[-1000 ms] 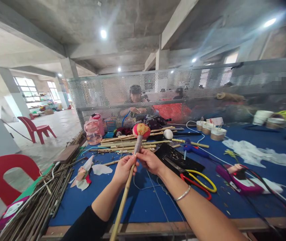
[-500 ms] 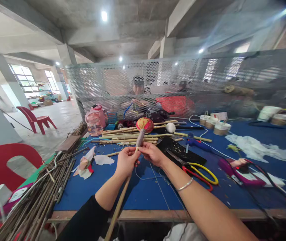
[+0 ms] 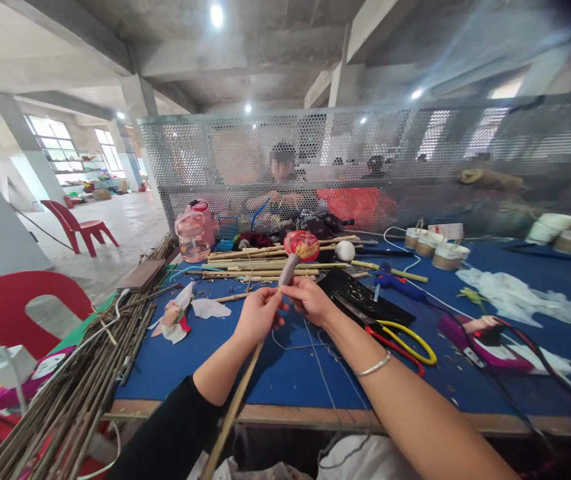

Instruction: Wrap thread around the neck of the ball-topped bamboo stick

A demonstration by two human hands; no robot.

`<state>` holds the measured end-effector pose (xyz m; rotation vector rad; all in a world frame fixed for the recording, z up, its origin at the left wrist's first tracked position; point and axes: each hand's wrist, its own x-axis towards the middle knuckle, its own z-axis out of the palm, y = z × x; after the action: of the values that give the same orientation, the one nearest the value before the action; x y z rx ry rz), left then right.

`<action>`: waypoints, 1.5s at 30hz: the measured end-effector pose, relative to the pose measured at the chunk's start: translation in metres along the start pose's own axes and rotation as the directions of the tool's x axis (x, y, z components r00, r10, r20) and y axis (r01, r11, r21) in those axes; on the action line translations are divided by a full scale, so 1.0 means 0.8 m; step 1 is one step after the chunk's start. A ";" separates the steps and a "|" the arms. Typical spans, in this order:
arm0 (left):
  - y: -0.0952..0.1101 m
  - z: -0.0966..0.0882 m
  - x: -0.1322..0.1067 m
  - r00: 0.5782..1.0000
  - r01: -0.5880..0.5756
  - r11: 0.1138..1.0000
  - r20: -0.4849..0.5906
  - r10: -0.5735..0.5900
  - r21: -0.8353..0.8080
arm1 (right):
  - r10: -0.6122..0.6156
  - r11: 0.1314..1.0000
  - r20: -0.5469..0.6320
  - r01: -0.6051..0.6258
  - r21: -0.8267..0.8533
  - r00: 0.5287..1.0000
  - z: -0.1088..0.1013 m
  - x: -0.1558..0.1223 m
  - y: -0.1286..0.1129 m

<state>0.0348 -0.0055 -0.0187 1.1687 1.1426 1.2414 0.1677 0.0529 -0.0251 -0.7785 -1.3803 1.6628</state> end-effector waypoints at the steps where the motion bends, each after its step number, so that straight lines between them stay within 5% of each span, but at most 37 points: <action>1: -0.001 0.002 -0.001 0.998 -0.033 0.998 -0.050 0.036 0.056 | 0.002 1.000 0.004 -0.002 -0.019 1.000 0.002 0.001 0.001; 4: -0.001 0.003 -0.003 0.990 -0.065 0.993 -0.117 0.077 0.101 | -0.024 0.999 0.005 0.024 -0.047 1.000 0.006 0.003 0.001; 10: -0.005 -0.007 0.007 0.994 -0.083 0.994 -0.079 0.078 -0.065 | -0.092 0.989 -0.017 0.090 -0.115 0.996 0.000 0.002 -0.002; 17: -0.003 -0.008 0.006 0.994 -0.107 0.980 0.010 0.110 -0.165 | -0.051 0.999 -0.045 0.051 -0.011 0.998 0.001 0.001 -0.006; 21: 0.000 -0.007 0.002 0.991 -0.100 0.982 0.069 0.112 -0.162 | -0.055 0.997 0.036 0.054 0.048 0.998 -0.001 0.000 -0.009; 26: 0.000 -0.006 0.000 0.984 0.005 0.995 0.177 0.013 -0.103 | -0.045 0.998 0.055 0.042 0.055 0.997 0.000 0.000 -0.005; 29: -0.005 -0.003 0.000 0.995 0.043 0.999 0.089 -0.043 0.001 | -0.071 0.997 -0.001 0.071 -0.006 0.998 0.006 0.001 -0.001; 33: -0.012 0.000 0.000 0.991 -0.076 0.985 -0.098 0.093 0.157 | -0.047 0.997 -0.033 0.045 -0.070 0.998 0.012 0.002 -0.002; 40: -0.007 -0.009 0.008 0.994 -0.060 0.996 -0.099 0.053 -0.071 | -0.021 0.991 -0.010 0.020 -0.131 1.000 0.001 -0.003 -0.010; 45: -0.004 -0.008 0.007 0.998 -0.035 0.994 -0.054 0.030 -0.101 | 0.046 0.998 0.054 -0.049 0.046 0.997 0.002 -0.006 -0.011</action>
<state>0.0284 0.0004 -0.0224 1.0884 1.0896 1.3465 0.1707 0.0484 -0.0167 -0.7500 -1.3631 1.7584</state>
